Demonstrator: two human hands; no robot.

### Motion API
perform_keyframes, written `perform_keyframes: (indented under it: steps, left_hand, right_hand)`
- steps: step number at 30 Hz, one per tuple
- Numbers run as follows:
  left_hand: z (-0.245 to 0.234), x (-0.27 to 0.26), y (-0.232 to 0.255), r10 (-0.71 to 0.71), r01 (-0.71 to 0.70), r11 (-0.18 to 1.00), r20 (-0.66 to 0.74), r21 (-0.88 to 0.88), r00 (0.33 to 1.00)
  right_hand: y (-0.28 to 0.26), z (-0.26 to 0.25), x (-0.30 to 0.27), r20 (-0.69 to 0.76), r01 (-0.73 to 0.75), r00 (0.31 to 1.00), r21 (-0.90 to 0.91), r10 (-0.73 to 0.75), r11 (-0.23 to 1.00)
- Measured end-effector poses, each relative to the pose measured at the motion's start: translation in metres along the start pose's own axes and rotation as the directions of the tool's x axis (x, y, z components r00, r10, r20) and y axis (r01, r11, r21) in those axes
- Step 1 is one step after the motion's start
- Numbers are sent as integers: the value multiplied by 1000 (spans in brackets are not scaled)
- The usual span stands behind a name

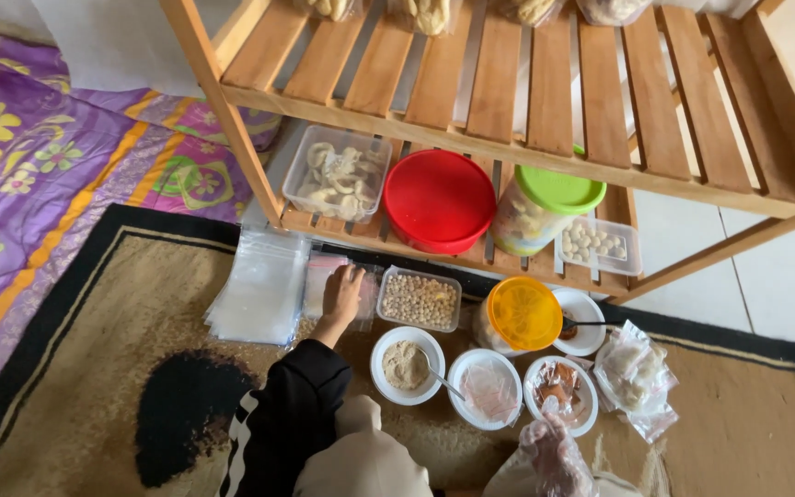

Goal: Packaging small food items like seeds or nuts into plastic bags using a scoop.

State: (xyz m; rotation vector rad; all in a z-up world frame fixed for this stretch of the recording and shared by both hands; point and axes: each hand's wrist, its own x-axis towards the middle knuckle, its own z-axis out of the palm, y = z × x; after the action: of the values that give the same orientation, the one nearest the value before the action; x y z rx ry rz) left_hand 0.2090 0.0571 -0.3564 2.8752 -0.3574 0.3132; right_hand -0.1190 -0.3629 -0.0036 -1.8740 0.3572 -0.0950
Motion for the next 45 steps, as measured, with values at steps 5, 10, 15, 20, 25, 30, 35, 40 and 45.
perform_keyframes:
  steps: [5, 10, 15, 20, 25, 30, 35, 40, 45]
  left_hand:
    - [-29, -10, 31, 11, -45, 975, -156, -216, 988]
    - [-41, -23, 73, 128, -196, 928, -222, -318, 967]
    - [-48, -72, 135, 194, -274, 836, -210, -475, 958]
    - [-69, -112, 169, 285, -295, 761, -112, -577, 952]
    - [-84, -122, 174, 330, -325, 744, -101, -583, 938]
    - [-95, -135, 183, 417, -359, 763, -16, -537, 909]
    - [-106, -153, 204, 570, -562, 762, -77, -322, 818]
    - [-95, -166, 211, 606, -565, 704, -51, -430, 794]
    - [-73, -174, 203, 669, -647, 620, -133, -443, 732]
  right_hand:
    - [87, 55, 53, -51, -78, 996, -143, 72, 987]
    - [274, 112, 110, -92, -163, 985, -262, 143, 951]
    - [319, 172, 142, 270, 247, 963, -901, 14, 357]
    - [352, 170, 154, 407, 395, 914, -878, -14, 269]
    - [406, 163, 177, 379, 426, 904, -841, -198, 333]
    - [346, 160, 150, 1, 364, 778, -816, -629, 448]
    - [268, 177, 96, -182, 297, 885, -490, -429, 819]
    - [271, 214, 66, -177, -228, 948, 197, 264, 953]
    - [279, 233, 42, -21, -432, 808, 657, 588, 618]
